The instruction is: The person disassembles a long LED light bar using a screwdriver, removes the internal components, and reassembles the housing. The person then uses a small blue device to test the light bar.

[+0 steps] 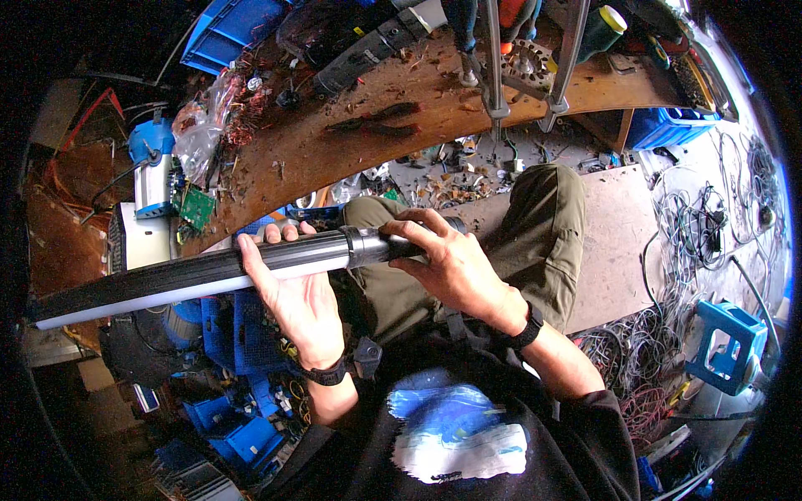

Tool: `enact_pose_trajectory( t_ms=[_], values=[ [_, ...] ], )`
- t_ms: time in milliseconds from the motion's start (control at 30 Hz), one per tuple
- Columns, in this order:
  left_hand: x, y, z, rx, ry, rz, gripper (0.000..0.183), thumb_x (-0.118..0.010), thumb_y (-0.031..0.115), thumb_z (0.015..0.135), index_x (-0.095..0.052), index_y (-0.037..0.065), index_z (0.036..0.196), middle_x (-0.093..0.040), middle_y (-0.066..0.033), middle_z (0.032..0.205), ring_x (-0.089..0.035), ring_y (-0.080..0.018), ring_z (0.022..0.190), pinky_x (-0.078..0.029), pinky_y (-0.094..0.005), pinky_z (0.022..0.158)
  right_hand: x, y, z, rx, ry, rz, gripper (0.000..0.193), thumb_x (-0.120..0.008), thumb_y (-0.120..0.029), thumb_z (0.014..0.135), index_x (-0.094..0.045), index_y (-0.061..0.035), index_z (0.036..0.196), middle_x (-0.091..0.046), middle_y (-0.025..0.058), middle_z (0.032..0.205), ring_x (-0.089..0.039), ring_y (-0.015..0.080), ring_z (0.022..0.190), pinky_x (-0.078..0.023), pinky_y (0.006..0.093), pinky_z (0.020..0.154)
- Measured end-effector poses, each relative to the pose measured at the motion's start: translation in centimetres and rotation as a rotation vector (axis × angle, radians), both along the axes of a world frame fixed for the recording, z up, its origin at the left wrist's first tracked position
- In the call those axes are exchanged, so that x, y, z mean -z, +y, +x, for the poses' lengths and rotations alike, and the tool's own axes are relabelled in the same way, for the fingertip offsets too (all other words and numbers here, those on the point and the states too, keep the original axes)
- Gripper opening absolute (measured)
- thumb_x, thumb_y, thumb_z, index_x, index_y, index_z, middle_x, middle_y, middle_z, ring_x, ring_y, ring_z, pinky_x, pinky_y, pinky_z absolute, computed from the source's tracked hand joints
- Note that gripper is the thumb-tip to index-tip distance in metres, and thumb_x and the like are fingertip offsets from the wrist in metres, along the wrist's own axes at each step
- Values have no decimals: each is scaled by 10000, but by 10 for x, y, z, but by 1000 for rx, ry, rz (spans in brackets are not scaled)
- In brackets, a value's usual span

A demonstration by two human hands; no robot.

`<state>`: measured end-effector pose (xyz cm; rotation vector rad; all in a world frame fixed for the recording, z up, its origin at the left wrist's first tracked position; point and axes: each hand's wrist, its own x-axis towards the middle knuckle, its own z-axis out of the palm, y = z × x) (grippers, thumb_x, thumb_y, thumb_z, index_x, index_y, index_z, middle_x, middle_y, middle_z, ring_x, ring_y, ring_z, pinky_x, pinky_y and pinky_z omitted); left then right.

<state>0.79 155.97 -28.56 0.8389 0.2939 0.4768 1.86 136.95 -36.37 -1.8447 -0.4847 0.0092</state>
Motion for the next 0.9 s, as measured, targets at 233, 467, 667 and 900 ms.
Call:
enact_pose_trajectory(
  t_ms=[233, 467, 667, 900],
  values=[
    [1, 3, -2, -15, 52, 27, 365, -687, 391, 1066, -565, 101, 1251, -607, -3, 1163, -606, -163, 1086, -463, -433, 1139, 19, -21, 5, 7, 112, 160, 481, -883, -114, 862, -691, -49, 1299, -699, 139, 1248, -746, 257, 1019, -616, 385, 885],
    [9, 24, -4, 65, 94, 44, 465, -667, 470, 1062, -527, 96, 1300, -544, -40, 1209, -562, -194, 1145, -449, -448, 1156, 37, -52, 10, -34, 539, 219, 627, -893, -204, 901, -607, -54, 1438, -723, 46, 1163, -670, 44, 865, -535, 246, 711],
    [-4, 33, -13, 86, 38, -12, 347, -657, 349, 1081, -604, 62, 1269, -646, -69, 1185, -618, -215, 1139, -472, -523, 1152, 36, -49, 19, -121, 592, 297, 600, -860, -260, 940, -595, -44, 1432, -674, 9, 1120, -623, 62, 998, -528, 248, 849],
    [9, 30, -8, 39, -88, 172, 429, -643, 101, 1056, -503, 161, 1457, -696, -73, 1219, -672, -210, 1132, -469, -695, 1158, 3, -53, 5, 72, 934, 431, 599, -762, -394, 1012, -564, -7, 1424, -643, 30, 949, -584, 88, 689, -470, 259, 602]
  ],
)
